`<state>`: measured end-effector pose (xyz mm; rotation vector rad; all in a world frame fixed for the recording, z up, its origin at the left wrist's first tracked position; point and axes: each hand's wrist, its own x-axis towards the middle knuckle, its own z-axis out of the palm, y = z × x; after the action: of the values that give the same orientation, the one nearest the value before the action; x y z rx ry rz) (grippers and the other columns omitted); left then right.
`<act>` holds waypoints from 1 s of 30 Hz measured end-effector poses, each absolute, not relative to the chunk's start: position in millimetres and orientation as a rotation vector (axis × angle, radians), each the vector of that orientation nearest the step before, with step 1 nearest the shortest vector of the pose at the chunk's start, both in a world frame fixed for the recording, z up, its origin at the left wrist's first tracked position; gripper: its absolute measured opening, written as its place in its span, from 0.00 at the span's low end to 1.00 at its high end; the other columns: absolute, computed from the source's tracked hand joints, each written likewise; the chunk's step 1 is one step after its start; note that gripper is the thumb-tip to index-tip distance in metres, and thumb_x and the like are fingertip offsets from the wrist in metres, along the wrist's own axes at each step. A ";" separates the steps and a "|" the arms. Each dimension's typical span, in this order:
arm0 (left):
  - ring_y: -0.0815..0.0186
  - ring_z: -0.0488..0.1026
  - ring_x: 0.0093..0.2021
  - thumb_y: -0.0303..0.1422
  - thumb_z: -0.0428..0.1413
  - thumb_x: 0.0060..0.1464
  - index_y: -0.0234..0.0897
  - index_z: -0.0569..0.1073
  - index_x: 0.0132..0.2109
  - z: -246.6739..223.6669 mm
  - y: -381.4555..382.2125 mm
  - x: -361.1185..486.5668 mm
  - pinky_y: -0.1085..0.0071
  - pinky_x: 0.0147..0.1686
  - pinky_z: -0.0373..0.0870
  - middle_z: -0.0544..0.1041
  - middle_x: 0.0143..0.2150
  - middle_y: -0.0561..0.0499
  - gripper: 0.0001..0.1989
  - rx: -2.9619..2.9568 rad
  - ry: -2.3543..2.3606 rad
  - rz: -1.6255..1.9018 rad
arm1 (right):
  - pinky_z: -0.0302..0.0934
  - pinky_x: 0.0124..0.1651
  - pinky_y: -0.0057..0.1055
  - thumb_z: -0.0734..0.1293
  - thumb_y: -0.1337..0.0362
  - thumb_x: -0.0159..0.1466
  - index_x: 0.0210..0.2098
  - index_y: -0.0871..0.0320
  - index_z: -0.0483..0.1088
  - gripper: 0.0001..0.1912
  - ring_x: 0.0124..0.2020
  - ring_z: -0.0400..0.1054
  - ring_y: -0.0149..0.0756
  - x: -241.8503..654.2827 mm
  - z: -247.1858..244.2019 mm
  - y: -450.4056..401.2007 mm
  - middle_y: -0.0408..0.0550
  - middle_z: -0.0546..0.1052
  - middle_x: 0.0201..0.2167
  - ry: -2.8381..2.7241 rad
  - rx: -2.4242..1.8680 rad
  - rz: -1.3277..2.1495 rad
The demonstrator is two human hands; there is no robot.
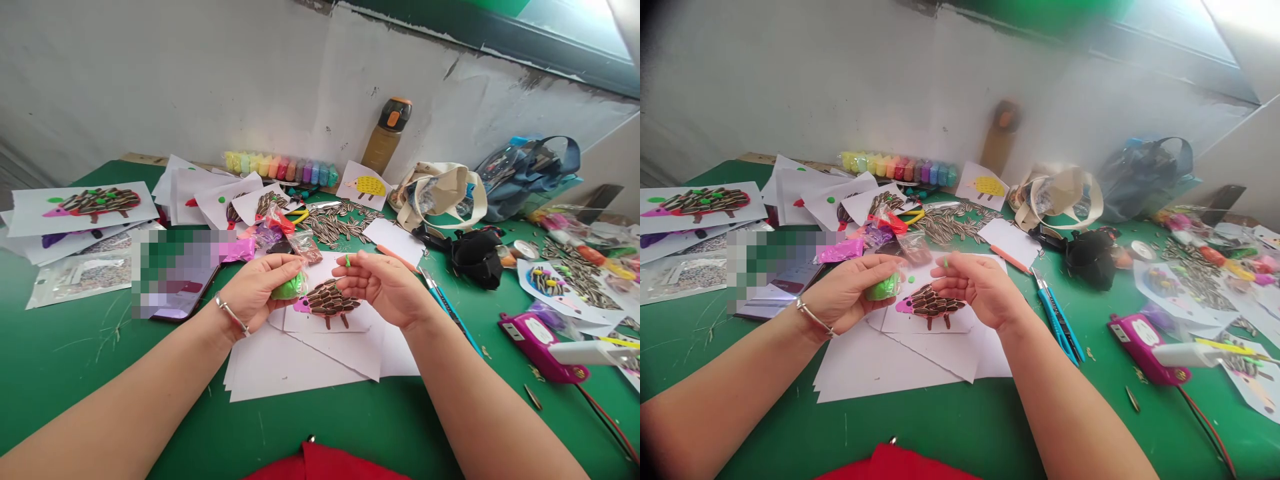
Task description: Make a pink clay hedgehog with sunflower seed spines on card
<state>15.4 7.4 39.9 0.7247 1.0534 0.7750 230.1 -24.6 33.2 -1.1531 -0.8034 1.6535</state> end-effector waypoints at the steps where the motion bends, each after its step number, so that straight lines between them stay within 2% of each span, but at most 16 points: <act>1: 0.73 0.71 0.25 0.29 0.64 0.49 0.35 0.79 0.37 40.1 7.3 15.6 0.78 0.22 0.71 0.75 0.30 0.52 0.06 0.723 1.055 0.775 | 0.70 0.34 0.28 0.70 0.52 0.59 0.36 0.61 0.77 0.17 0.31 0.75 0.33 230.3 32.8 -23.9 0.55 0.81 0.36 -0.789 -1.172 1.651; 3: 0.73 0.71 0.25 0.30 0.64 0.48 0.35 0.79 0.37 40.3 7.2 16.0 0.78 0.22 0.71 0.75 0.30 0.52 0.07 0.721 1.059 0.773 | 0.68 0.29 0.25 0.70 0.50 0.59 0.33 0.61 0.77 0.19 0.27 0.74 0.31 230.9 31.4 -22.8 0.53 0.80 0.31 -0.782 -1.205 1.628; 6: 0.73 0.71 0.25 0.30 0.65 0.47 0.35 0.79 0.37 40.4 7.4 16.4 0.78 0.22 0.71 0.76 0.30 0.52 0.08 0.722 1.066 0.769 | 0.67 0.28 0.23 0.73 0.55 0.56 0.30 0.61 0.77 0.13 0.25 0.72 0.28 231.5 30.0 -22.1 0.49 0.79 0.29 -0.813 -1.209 1.612; 9: 0.73 0.71 0.25 0.30 0.65 0.47 0.35 0.79 0.37 40.7 7.8 16.0 0.79 0.22 0.71 0.75 0.30 0.52 0.08 0.730 1.055 0.772 | 0.69 0.32 0.25 0.75 0.60 0.54 0.32 0.60 0.77 0.10 0.28 0.73 0.29 232.7 30.4 -22.2 0.49 0.80 0.31 -0.818 -1.199 1.613; 13: 0.73 0.71 0.26 0.30 0.66 0.46 0.34 0.79 0.36 40.7 8.5 14.8 0.79 0.23 0.70 0.74 0.29 0.53 0.08 0.732 1.051 0.797 | 0.70 0.38 0.28 0.75 0.65 0.52 0.35 0.59 0.77 0.11 0.33 0.75 0.32 235.6 29.8 -21.9 0.49 0.80 0.34 -0.795 -1.181 1.587; 17: 0.72 0.71 0.27 0.31 0.66 0.45 0.35 0.79 0.36 39.8 9.1 14.2 0.78 0.23 0.71 0.75 0.30 0.52 0.08 0.744 1.035 0.796 | 0.70 0.40 0.30 0.74 0.62 0.54 0.37 0.59 0.75 0.12 0.35 0.75 0.33 236.2 28.4 -21.3 0.50 0.80 0.36 -0.824 -1.171 1.556; 20: 0.73 0.71 0.27 0.31 0.66 0.46 0.35 0.79 0.36 40.2 9.2 13.7 0.78 0.24 0.71 0.75 0.30 0.52 0.08 0.753 1.025 0.797 | 0.68 0.30 0.25 0.73 0.56 0.56 0.32 0.59 0.74 0.12 0.26 0.73 0.29 235.4 28.9 -21.2 0.47 0.79 0.29 -0.884 -1.229 1.490; 22: 0.73 0.71 0.27 0.31 0.66 0.46 0.36 0.79 0.36 40.9 8.9 13.3 0.78 0.25 0.71 0.75 0.31 0.52 0.08 0.761 1.027 0.798 | 0.58 0.19 0.21 0.72 0.54 0.57 0.27 0.60 0.72 0.15 0.16 0.64 0.23 235.4 29.7 -21.1 0.42 0.74 0.20 -0.927 -1.252 1.441; 24: 0.72 0.71 0.28 0.31 0.66 0.46 0.36 0.79 0.36 41.6 8.6 13.1 0.78 0.25 0.71 0.75 0.31 0.52 0.08 0.764 1.035 0.797 | 0.50 0.15 0.20 0.72 0.53 0.57 0.24 0.60 0.70 0.16 0.13 0.56 0.20 236.2 30.6 -20.8 0.38 0.69 0.15 -0.951 -1.253 1.384; 26: 0.72 0.71 0.28 0.31 0.66 0.45 0.35 0.79 0.36 42.0 8.3 13.3 0.77 0.25 0.71 0.75 0.31 0.52 0.09 0.762 1.045 0.799 | 0.53 0.18 0.21 0.73 0.56 0.56 0.26 0.59 0.71 0.13 0.15 0.59 0.21 237.3 31.3 -20.5 0.39 0.71 0.18 -0.965 -1.252 1.339; 28: 0.72 0.71 0.29 0.32 0.67 0.45 0.35 0.79 0.36 41.9 8.4 13.5 0.77 0.25 0.71 0.75 0.32 0.51 0.09 0.763 1.049 0.802 | 0.62 0.27 0.24 0.74 0.60 0.54 0.33 0.58 0.74 0.11 0.23 0.67 0.25 238.2 32.0 -20.4 0.42 0.75 0.25 -0.975 -1.245 1.323; 30: 0.72 0.71 0.29 0.32 0.66 0.45 0.36 0.79 0.36 41.6 8.8 13.6 0.78 0.25 0.72 0.75 0.33 0.51 0.09 0.773 1.048 0.800 | 0.67 0.36 0.29 0.75 0.61 0.52 0.39 0.57 0.75 0.16 0.30 0.72 0.30 238.5 32.4 -20.7 0.44 0.78 0.31 -0.972 -1.240 1.342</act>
<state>13.6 8.8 41.6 0.7734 1.0481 0.8003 238.5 -20.7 32.4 -1.2404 -0.9719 1.3419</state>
